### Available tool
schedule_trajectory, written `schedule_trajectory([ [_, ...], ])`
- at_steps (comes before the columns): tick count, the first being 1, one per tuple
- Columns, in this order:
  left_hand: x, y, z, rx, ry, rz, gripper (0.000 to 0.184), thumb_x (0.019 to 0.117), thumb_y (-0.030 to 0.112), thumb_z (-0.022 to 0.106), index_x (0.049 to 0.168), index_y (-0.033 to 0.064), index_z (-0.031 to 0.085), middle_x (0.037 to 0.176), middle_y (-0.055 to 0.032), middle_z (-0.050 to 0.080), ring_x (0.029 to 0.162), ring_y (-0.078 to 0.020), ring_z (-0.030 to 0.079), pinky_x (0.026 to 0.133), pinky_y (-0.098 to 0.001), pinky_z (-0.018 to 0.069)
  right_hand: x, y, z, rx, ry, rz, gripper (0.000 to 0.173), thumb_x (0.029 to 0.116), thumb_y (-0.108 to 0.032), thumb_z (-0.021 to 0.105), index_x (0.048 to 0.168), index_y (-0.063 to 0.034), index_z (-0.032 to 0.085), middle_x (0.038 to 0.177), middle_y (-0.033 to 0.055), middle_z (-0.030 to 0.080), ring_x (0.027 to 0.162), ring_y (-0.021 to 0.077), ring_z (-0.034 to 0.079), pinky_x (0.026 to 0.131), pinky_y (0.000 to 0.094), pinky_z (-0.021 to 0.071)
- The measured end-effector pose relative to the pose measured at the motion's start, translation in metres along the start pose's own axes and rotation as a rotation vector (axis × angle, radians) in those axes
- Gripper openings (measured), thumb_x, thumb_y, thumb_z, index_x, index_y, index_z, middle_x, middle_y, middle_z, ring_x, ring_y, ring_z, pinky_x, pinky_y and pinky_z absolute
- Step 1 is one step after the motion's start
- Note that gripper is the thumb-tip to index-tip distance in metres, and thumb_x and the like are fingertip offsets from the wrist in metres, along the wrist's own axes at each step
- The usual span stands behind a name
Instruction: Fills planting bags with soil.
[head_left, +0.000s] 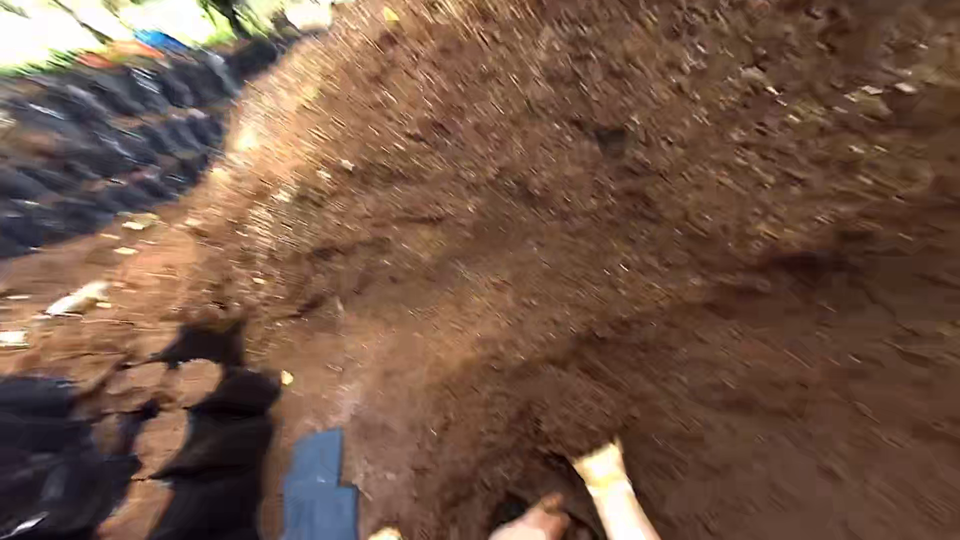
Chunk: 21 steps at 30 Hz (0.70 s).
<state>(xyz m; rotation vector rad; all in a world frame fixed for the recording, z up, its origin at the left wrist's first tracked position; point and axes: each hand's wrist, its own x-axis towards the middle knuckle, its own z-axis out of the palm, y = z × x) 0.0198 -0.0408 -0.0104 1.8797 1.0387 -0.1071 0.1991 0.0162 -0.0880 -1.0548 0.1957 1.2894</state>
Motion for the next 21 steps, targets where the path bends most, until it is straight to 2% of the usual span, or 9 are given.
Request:
schedule_trajectory([
  [3,0.015,-0.006,-0.017,-0.105,-0.121,0.031,0.057,0.0934,0.002,0.062,0.149,0.0097,0.055,0.164,-0.0059,0.040,0.148,-0.0232,0.044,0.120,-0.0474,0.0385,-0.015,-0.025,-0.005,0.040,-0.015,0.038,0.074,0.1011,-0.070,0.008,0.130,-0.0181,0.051,0.106,0.0065,0.067,0.097,0.0212,0.066,0.077,0.0477,0.0568],
  [5,0.021,-0.013,-0.025,-0.143,-0.122,0.049,0.059,0.0933,0.000,0.060,0.151,0.0089,0.052,0.162,-0.0076,0.044,0.148,-0.0234,0.044,0.122,-0.0471,0.0360,-0.047,-0.042,0.001,0.054,-0.021,0.087,0.075,0.0997,-0.072,0.008,0.119,-0.0194,0.058,0.098,0.0057,0.071,0.090,0.0213,0.070,0.073,0.0477,0.0594],
  [8,0.023,-0.018,-0.035,-0.216,-0.131,0.008,0.060,0.0957,0.005,0.059,0.154,0.0107,0.048,0.161,-0.0074,0.045,0.147,-0.0235,0.045,0.122,-0.0487,0.0349,-0.096,-0.051,-0.005,0.027,0.002,0.136,0.073,0.1000,-0.071,0.011,0.113,-0.0187,0.060,0.094,0.0053,0.072,0.087,0.0209,0.070,0.072,0.0465,0.0599],
  [11,0.023,-0.015,-0.039,-0.266,-0.133,0.007,0.062,0.0966,0.007,0.060,0.156,0.0109,0.044,0.163,-0.0062,0.042,0.148,-0.0219,0.043,0.123,-0.0470,0.0325,-0.130,-0.048,-0.005,-0.054,0.009,0.165,0.067,0.1033,-0.065,0.014,0.114,-0.0176,0.060,0.095,0.0053,0.073,0.089,0.0207,0.071,0.074,0.0453,0.0603],
  [13,0.018,-0.012,-0.037,-0.261,-0.135,-0.007,0.060,0.0957,0.009,0.064,0.154,0.0063,0.047,0.158,-0.0113,0.047,0.144,-0.0252,0.048,0.121,-0.0485,0.0359,-0.145,-0.040,-0.007,-0.159,-0.023,0.135,0.056,0.1088,-0.052,0.017,0.125,-0.0153,0.057,0.106,0.0061,0.072,0.098,0.0198,0.070,0.082,0.0438,0.0598],
  [15,0.012,-0.009,-0.036,-0.235,-0.136,-0.044,0.049,0.0949,0.013,0.068,0.140,-0.0032,0.054,0.143,-0.0225,0.057,0.134,-0.0343,0.056,0.113,-0.0533,0.0418,-0.154,-0.033,-0.004,-0.368,-0.066,0.063,0.042,0.1126,-0.030,0.026,0.146,-0.0145,0.046,0.128,0.0075,0.066,0.112,0.0186,0.066,0.094,0.0417,0.0566],
  [17,0.005,-0.006,-0.034,-0.216,-0.148,-0.054,0.053,0.0954,0.012,0.067,0.142,-0.0062,0.051,0.147,-0.0245,0.053,0.138,-0.0344,0.052,0.117,-0.0511,0.0390,-0.161,-0.023,-0.002,-0.782,-0.071,-0.111,0.046,0.1055,-0.009,0.047,0.151,-0.0064,0.043,0.140,0.0107,0.059,0.120,0.0156,0.062,0.099,0.0354,0.0535],
  [19,0.000,-0.005,-0.030,-0.197,-0.134,-0.046,0.059,0.0944,0.009,0.068,0.147,-0.0058,0.046,0.155,-0.0225,0.047,0.144,-0.0318,0.047,0.120,-0.0476,0.0357,-0.164,-0.010,0.002,-1.284,-0.088,-0.266,0.050,0.0973,-0.010,0.065,0.144,0.0015,0.052,0.146,0.0175,0.056,0.134,0.0204,0.055,0.113,0.0337,0.0448],
  [21,-0.002,-0.007,-0.027,-0.201,-0.118,-0.044,0.069,0.0931,0.006,0.068,0.154,-0.0035,0.039,0.163,-0.0187,0.038,0.150,-0.0280,0.040,0.124,-0.0441,0.0309,-0.163,-0.001,0.007,-1.651,-0.153,-0.299,0.049,0.0994,-0.014,0.063,0.144,0.0042,0.053,0.153,0.0249,0.047,0.145,0.0310,0.044,0.122,0.0381,0.0332],
])
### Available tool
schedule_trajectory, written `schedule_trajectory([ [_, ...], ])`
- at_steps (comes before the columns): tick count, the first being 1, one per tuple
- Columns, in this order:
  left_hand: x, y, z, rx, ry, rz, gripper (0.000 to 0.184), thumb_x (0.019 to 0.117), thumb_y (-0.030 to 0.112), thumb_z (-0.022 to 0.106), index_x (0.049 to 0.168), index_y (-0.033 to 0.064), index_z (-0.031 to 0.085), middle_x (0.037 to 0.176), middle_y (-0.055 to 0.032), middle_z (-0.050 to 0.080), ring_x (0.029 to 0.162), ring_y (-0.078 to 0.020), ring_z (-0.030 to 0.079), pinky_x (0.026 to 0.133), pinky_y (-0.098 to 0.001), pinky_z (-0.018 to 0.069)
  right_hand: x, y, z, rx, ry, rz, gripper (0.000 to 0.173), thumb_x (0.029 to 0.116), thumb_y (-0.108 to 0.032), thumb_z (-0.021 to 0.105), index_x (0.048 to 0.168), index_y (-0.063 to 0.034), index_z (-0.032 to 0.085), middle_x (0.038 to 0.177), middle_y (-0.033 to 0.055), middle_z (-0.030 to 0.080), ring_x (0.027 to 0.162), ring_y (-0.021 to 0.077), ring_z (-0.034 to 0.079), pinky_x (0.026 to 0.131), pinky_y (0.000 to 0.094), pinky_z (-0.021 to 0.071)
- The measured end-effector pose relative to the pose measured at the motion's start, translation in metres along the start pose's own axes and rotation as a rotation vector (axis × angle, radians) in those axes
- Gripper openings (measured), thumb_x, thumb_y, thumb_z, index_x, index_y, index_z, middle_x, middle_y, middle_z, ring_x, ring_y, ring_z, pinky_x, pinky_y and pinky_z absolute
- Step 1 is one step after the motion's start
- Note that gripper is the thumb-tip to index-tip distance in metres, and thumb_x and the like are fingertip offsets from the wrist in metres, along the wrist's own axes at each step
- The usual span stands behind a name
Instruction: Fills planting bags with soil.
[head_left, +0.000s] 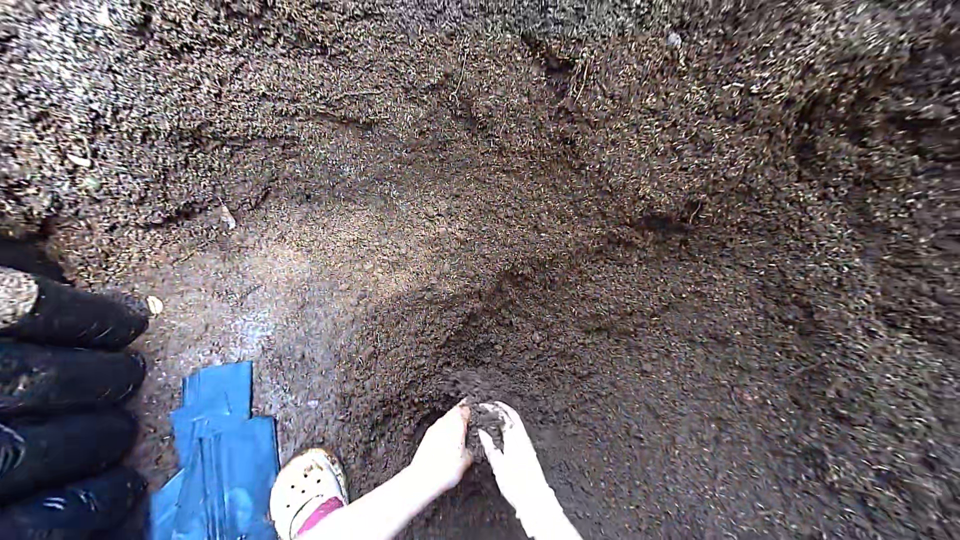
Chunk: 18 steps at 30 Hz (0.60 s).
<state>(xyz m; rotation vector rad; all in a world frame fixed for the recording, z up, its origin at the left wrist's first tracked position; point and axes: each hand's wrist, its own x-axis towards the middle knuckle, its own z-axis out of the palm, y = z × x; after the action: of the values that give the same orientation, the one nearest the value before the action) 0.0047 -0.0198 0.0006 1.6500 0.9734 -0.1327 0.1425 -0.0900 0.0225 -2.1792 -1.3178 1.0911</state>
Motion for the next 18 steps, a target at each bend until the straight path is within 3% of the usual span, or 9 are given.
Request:
schedule_trajectory([
  [2,-0.001,-0.003,0.000,-0.021,0.016,0.018,0.074,0.0929,0.005,0.068,0.158,-0.0002,0.034,0.165,-0.0156,0.035,0.151,-0.0258,0.038,0.124,-0.0425,0.0294,-0.001,-0.012,-0.008,-0.136,-0.138,0.021,0.055,0.1033,-0.018,0.057,0.153,0.0001,0.043,0.162,0.0228,0.034,0.152,0.0299,0.032,0.126,0.0380,0.0253],
  [4,-0.003,-0.005,-0.003,-0.022,0.019,0.017,0.075,0.0922,0.003,0.067,0.159,0.0013,0.033,0.167,-0.0138,0.033,0.152,-0.0252,0.037,0.124,-0.0424,0.0299,-0.006,-0.022,-0.017,-0.126,-0.152,0.013,0.057,0.1030,-0.022,0.059,0.154,-0.0043,0.042,0.165,0.0223,0.028,0.154,0.0302,0.029,0.126,0.0395,0.0259],
  [6,-0.006,-0.007,-0.002,-0.017,0.024,0.023,0.072,0.0931,0.006,0.069,0.157,-0.0010,0.036,0.165,-0.0168,0.034,0.152,-0.0266,0.037,0.125,-0.0425,0.0289,-0.010,-0.016,-0.006,-0.148,0.004,-0.094,0.040,0.1002,-0.015,0.060,0.137,-0.0008,0.062,0.151,0.0251,0.048,0.141,0.0324,0.048,0.119,0.0398,0.0386],
  [8,-0.007,-0.009,0.001,-0.014,0.011,0.028,0.076,0.0929,0.004,0.068,0.160,0.0036,0.033,0.169,-0.0100,0.028,0.153,-0.0236,0.035,0.124,-0.0418,0.0297,-0.010,-0.006,0.011,-0.221,0.015,-0.092,0.031,0.1014,-0.010,0.057,0.128,0.0008,0.068,0.140,0.0225,0.059,0.133,0.0315,0.055,0.115,0.0397,0.0418],
  [14,-0.003,-0.007,0.008,0.049,0.004,0.065,0.072,0.0949,0.003,0.064,0.161,0.0070,0.034,0.170,-0.0052,0.028,0.152,-0.0215,0.038,0.122,-0.0423,0.0337,0.006,-0.004,0.030,-0.504,-0.170,0.053,0.038,0.1036,-0.002,0.046,0.138,0.0010,0.062,0.147,0.0213,0.053,0.139,0.0334,0.049,0.119,0.0416,0.0363],
  [17,0.000,-0.006,0.006,0.075,0.023,0.143,0.068,0.0960,0.003,0.061,0.159,0.0087,0.038,0.168,-0.0060,0.033,0.151,-0.0216,0.038,0.123,-0.0430,0.0332,0.011,0.005,0.001,-0.345,-0.244,-0.014,0.040,0.1047,-0.010,0.049,0.141,0.0040,0.057,0.153,0.0229,0.048,0.146,0.0319,0.042,0.124,0.0419,0.0280],
  [18,-0.001,-0.007,0.002,0.070,0.031,0.149,0.065,0.0964,0.005,0.060,0.158,0.0103,0.040,0.168,-0.0061,0.033,0.151,-0.0219,0.038,0.123,-0.0439,0.0336,0.010,0.014,-0.010,-0.197,-0.202,-0.050,0.039,0.1036,-0.013,0.053,0.138,0.0040,0.060,0.151,0.0216,0.052,0.145,0.0290,0.045,0.123,0.0397,0.0307],
])
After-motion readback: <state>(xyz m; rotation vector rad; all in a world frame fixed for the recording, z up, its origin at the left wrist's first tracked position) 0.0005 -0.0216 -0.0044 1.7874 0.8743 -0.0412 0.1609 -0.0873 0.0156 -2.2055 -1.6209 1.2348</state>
